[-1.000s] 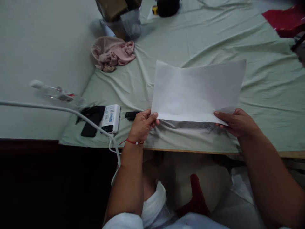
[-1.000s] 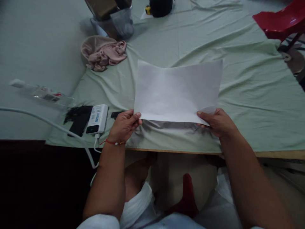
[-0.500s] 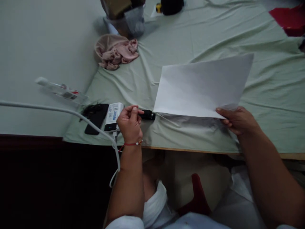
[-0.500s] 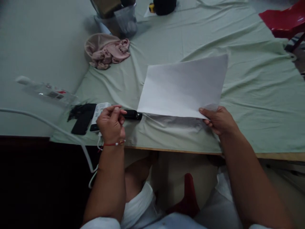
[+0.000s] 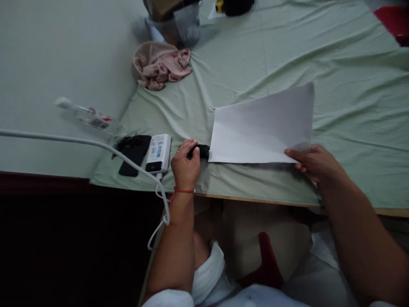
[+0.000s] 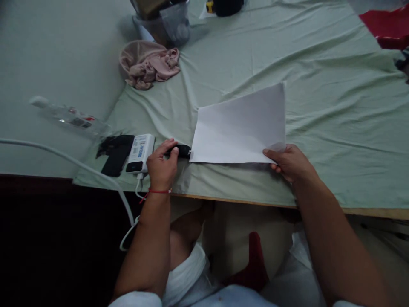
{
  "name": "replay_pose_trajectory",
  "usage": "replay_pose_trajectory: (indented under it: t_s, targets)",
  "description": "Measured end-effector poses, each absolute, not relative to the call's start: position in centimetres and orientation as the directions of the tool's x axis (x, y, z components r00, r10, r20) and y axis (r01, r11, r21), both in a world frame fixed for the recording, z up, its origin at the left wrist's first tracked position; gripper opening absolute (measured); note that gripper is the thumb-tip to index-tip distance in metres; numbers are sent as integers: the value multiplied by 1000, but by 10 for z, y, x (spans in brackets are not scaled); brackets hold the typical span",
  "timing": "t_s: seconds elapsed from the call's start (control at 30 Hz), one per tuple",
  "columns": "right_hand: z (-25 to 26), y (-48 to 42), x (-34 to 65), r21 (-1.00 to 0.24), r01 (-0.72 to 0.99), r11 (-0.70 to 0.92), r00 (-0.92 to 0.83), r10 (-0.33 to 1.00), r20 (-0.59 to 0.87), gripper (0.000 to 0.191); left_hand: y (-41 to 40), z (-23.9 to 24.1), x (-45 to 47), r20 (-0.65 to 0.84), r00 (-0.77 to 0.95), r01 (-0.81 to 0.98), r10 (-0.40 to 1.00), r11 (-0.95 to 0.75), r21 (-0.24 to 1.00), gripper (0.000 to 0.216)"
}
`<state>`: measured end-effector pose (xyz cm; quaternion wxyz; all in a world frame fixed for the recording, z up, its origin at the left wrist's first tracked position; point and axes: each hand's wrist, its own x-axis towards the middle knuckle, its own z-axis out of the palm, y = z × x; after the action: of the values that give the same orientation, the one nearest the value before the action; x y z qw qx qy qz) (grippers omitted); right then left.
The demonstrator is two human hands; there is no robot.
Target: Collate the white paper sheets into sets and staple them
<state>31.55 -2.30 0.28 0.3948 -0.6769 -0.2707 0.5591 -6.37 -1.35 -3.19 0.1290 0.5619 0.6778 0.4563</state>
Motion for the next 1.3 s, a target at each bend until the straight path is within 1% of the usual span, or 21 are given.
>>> replay_pose_trajectory:
  t_s: [0.2,0.4,0.67,0.73,0.83,0.9,0.93,1.03,1.1,1.17,1.2,1.23,1.3]
  targets:
    - [1,-28,307,-842,-70,-535,266,803,-533,42,-16,-34,-68,312,-283,643,907,-61,763,25]
    - [-4,-28,305,-842,-60,-537,295,796,-529,48,-17,-37,-71,305,-246,673,920,-64,737,24]
    - [-3,-26,307,-836,-7,-549,265,805,-531,47,-18,-42,-63,272,-199,778,941,-17,628,23]
    - [-6,-27,307,-872,14,-488,260,844,-468,42,-19,-42,-60,277,-210,783,938,-8,622,24]
    - [-15,-30,310,-947,58,-315,269,919,-289,31,-19,-42,-59,301,-233,775,925,-10,631,26]
    - [-20,-31,314,-971,83,-226,310,932,-191,34,-18,-41,-63,301,-259,768,918,6,640,27]
    - [-22,-32,317,-976,82,-204,330,929,-166,37,-17,-40,-66,300,-281,767,912,26,641,28]
    - [-23,-31,327,-982,-11,-187,369,912,-178,37,-16,-37,-70,340,-381,769,860,90,633,32]
    - [-21,-31,336,-973,-113,-200,368,902,-227,38,-19,-34,-64,421,-425,762,801,66,644,33]
    - [-17,-33,346,-960,-178,-216,357,895,-268,43,-24,-30,-49,496,-423,722,758,-49,690,26]
    - [-15,-35,351,-957,-191,-220,361,890,-277,45,-27,-28,-38,510,-406,669,759,-133,731,21]
    - [-14,-37,355,-955,-198,-219,376,883,-280,47,-31,-25,-26,489,-392,586,779,-198,786,24]
    - [-11,-42,363,-957,-200,-211,417,865,-278,48,-37,-18,-3,343,-396,321,852,-222,921,42]
